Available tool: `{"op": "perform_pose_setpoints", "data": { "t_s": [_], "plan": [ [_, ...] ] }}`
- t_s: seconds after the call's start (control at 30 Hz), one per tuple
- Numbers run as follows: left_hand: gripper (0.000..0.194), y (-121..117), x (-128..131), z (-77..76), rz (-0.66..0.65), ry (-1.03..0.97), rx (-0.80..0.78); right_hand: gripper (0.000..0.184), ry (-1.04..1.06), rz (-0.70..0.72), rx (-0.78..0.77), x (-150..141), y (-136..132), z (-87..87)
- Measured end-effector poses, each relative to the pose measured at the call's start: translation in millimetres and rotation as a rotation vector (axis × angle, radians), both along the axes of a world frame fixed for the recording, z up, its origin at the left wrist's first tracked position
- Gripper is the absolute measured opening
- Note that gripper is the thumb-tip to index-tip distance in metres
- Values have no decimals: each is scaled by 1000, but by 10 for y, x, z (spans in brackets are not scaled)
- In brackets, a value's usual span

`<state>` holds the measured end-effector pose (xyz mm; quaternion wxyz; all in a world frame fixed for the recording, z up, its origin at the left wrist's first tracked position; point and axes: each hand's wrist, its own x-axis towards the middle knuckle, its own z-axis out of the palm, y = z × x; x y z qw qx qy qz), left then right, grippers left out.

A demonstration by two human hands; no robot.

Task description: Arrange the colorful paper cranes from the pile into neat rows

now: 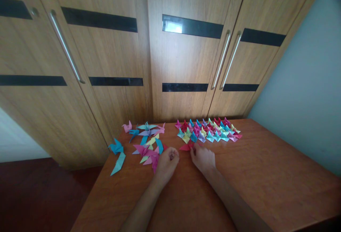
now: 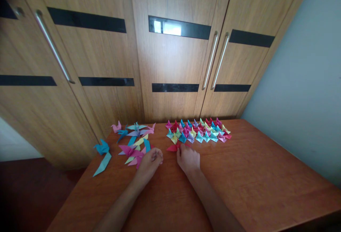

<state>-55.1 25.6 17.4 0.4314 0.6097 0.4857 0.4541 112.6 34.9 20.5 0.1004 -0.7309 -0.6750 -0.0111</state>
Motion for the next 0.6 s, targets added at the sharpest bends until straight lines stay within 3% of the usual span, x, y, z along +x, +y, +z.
{"op": "perform_pose_setpoints", "data": {
  "t_s": [0.47,0.6],
  "plan": [
    [5,10,-3,6,16,71,53,33,58,-22,90,74,-86,-86],
    [5,23,-33,11,12,41,57,30,150,50,129,78,-136,-154]
  ]
}}
